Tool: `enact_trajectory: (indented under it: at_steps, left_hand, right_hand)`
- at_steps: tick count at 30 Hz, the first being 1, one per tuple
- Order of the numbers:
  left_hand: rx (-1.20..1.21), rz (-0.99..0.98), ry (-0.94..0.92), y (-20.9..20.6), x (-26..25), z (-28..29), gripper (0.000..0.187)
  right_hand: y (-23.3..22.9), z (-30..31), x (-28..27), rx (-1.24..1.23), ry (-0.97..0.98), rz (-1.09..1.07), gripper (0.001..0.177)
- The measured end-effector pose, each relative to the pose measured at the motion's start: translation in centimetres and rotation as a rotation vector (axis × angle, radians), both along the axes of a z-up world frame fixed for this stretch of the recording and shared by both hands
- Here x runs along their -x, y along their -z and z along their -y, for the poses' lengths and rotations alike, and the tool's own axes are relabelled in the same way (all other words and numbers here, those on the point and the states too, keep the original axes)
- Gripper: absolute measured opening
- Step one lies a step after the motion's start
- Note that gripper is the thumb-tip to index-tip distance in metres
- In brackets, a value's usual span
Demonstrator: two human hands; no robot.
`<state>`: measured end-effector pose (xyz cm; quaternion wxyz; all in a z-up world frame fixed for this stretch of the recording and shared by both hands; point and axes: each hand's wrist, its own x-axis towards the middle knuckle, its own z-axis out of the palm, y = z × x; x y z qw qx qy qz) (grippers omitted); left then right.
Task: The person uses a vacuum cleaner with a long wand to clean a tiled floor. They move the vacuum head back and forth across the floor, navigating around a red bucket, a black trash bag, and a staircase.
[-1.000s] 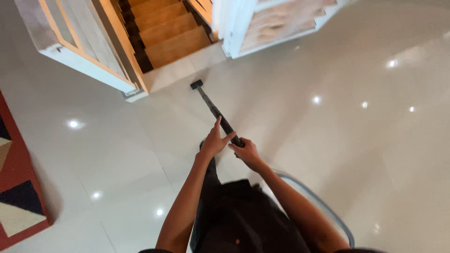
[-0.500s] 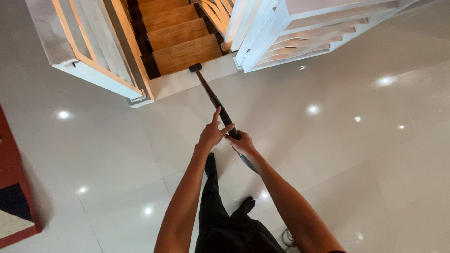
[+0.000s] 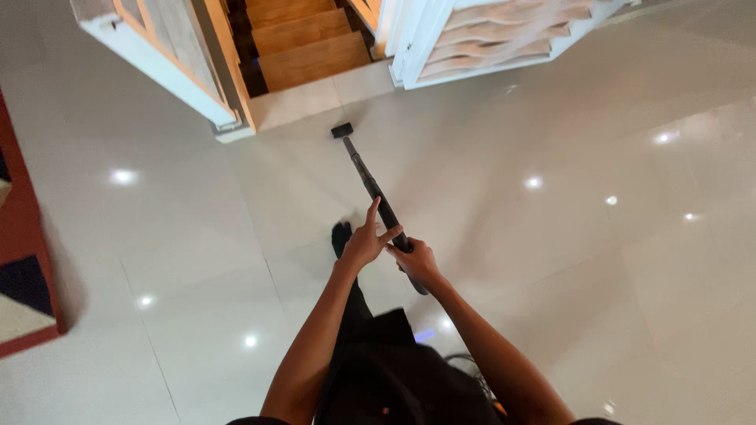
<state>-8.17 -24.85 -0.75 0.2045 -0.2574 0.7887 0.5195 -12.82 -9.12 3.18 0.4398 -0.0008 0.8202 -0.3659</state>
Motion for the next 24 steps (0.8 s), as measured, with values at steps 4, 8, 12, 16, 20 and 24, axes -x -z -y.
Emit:
enact_trajectory:
  at_steps: [4, 8, 12, 16, 20, 24]
  left_hand:
    - [0.012, -0.031, -0.021, -0.8, -5.1, -8.0, 0.114]
    - [-0.053, -0.029, -0.055, -2.0, -10.4, -14.3, 0.114]
    - [-0.057, -0.080, -0.052, -3.2, -14.7, -19.1, 0.113]
    - [-0.044, -0.008, 0.012, -3.9, -16.6, -21.0, 0.113]
    - [-0.003, -0.008, 0.027, -3.8, -17.1, -20.6, 0.113]
    - [0.017, -0.015, 0.016, -3.4, -15.9, -19.1, 0.110]
  right_hand:
    - [-0.9, -7.3, -5.3, -0.025, 0.015, -0.010, 0.040]
    - [-2.2, -13.8, -10.5, 0.051, 0.072, -0.039, 0.046]
    - [-3.6, -19.1, -14.8, 0.115, 0.088, -0.037, 0.048]
    - [-4.0, -21.8, -17.3, 0.110, 0.073, -0.093, 0.046]
    - [-3.9, -21.4, -17.8, 0.057, 0.030, -0.129, 0.047]
    - [-3.9, -19.4, -16.7, 0.046, 0.037, -0.145, 0.046]
